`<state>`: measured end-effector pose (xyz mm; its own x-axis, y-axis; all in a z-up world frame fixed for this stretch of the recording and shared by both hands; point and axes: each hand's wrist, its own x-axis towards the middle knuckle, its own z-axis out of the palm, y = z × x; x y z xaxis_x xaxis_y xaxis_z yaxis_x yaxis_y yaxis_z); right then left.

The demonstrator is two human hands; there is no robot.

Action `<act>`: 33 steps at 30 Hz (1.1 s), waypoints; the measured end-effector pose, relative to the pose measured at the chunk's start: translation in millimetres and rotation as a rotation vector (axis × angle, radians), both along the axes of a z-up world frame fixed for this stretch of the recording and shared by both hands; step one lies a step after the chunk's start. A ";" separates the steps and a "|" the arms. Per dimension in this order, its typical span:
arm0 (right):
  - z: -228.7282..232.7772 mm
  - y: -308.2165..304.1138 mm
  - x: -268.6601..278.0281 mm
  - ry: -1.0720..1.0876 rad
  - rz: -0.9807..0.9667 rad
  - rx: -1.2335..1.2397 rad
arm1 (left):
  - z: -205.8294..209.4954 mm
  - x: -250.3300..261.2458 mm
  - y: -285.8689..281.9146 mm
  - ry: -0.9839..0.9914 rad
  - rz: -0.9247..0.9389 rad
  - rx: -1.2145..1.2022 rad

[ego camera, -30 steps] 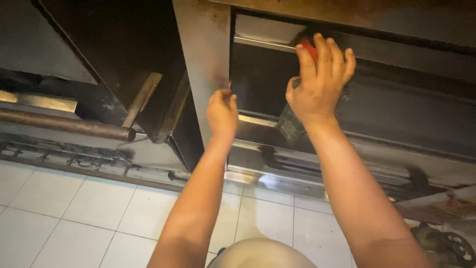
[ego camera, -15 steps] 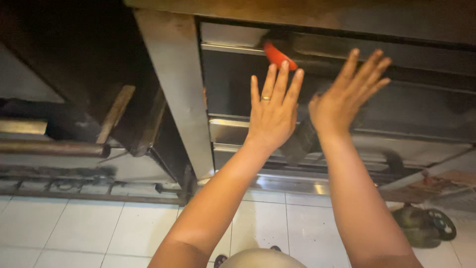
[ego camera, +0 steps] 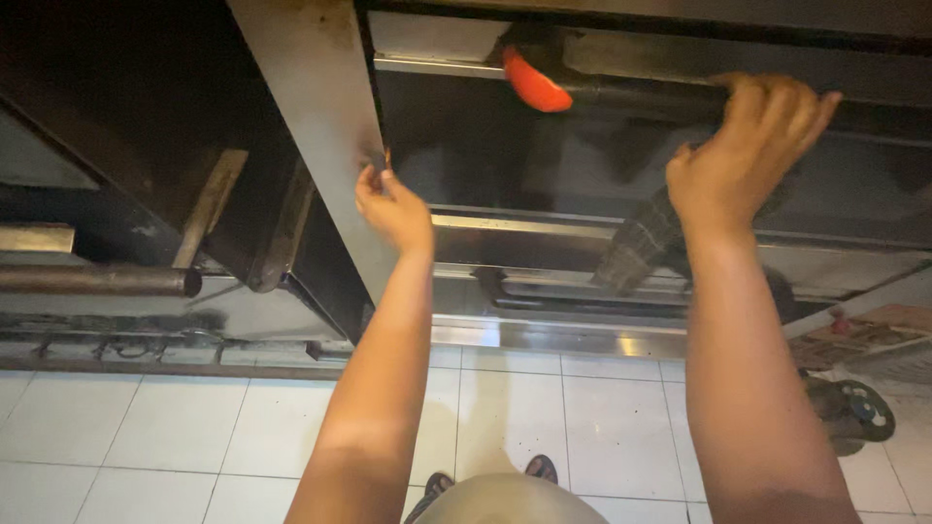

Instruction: The person scrubs the front panel and handle of a stainless steel oven with a dark cloth, then uses a red scraper to remove residue from the door frame. The person removes a metal oven rack and places it on the floor.

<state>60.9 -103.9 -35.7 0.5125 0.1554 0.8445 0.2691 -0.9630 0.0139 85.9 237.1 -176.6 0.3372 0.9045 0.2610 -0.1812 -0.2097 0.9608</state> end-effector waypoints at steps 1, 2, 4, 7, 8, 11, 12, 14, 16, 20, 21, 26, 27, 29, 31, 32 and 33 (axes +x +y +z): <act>-3.3 -2.7 5.1 -0.021 -0.007 -0.007 | -14.8 6.9 7.2 -0.013 -0.010 0.011; -5.6 -5.2 9.8 -0.043 -0.013 -0.015 | -26.2 11.3 12.3 -0.026 -0.021 0.023; -13.7 -6.8 11.3 -0.041 -0.029 -0.007 | -39.9 11.8 19.1 -0.035 -0.037 0.022; -17.3 -6.2 15.0 -0.054 -0.044 0.006 | -37.8 9.4 26.5 -0.054 -0.088 0.002; -17.7 -6.2 15.0 -0.055 -0.047 0.012 | -34.8 6.0 29.8 -0.060 -0.128 0.009; -21.6 -2.0 17.8 -0.048 -0.047 0.051 | -24.0 -3.0 37.3 0.009 -0.155 0.059; -22.2 -1.7 18.5 -0.042 -0.051 0.060 | -20.3 -5.3 39.2 0.048 -0.152 0.080; -22.9 -1.4 22.8 -0.064 -0.080 0.058 | -13.9 -4.0 40.6 0.081 -0.159 0.020; -24.9 3.9 25.5 -0.100 -0.109 0.065 | -12.3 -5.1 40.7 0.091 -0.155 0.030; -19.2 19.0 30.8 -0.115 -0.094 0.206 | -11.8 -2.3 36.8 0.120 -0.104 0.088; -19.4 21.0 29.1 -0.103 -0.088 0.236 | -11.6 -1.4 35.6 0.146 -0.086 0.074; -23.6 20.5 32.9 -0.051 -0.165 0.206 | 9.3 -7.0 38.8 0.174 -0.138 0.174; -23.7 17.8 28.8 -0.016 -0.191 0.179 | 19.5 -14.8 32.4 0.184 -0.151 0.186; -20.4 13.1 19.3 0.043 -0.193 0.161 | 47.7 -28.3 -3.4 0.035 -0.146 0.358; -23.3 14.3 8.0 0.065 -0.118 0.214 | 76.3 -50.6 -45.3 -0.139 -0.193 0.766; -29.1 16.2 2.2 0.063 -0.066 0.256 | 89.9 -60.1 -63.1 -0.192 -0.258 0.905; -41.7 21.4 -4.7 0.036 0.022 0.332 | 100.5 -69.9 -80.0 -0.240 -0.330 1.039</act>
<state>56.2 -82.5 -77.3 0.5425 -0.1135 0.8323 0.2849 -0.9073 -0.3094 16.0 157.1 -76.0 0.3603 0.0838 0.9291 -0.5335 -0.7985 0.2789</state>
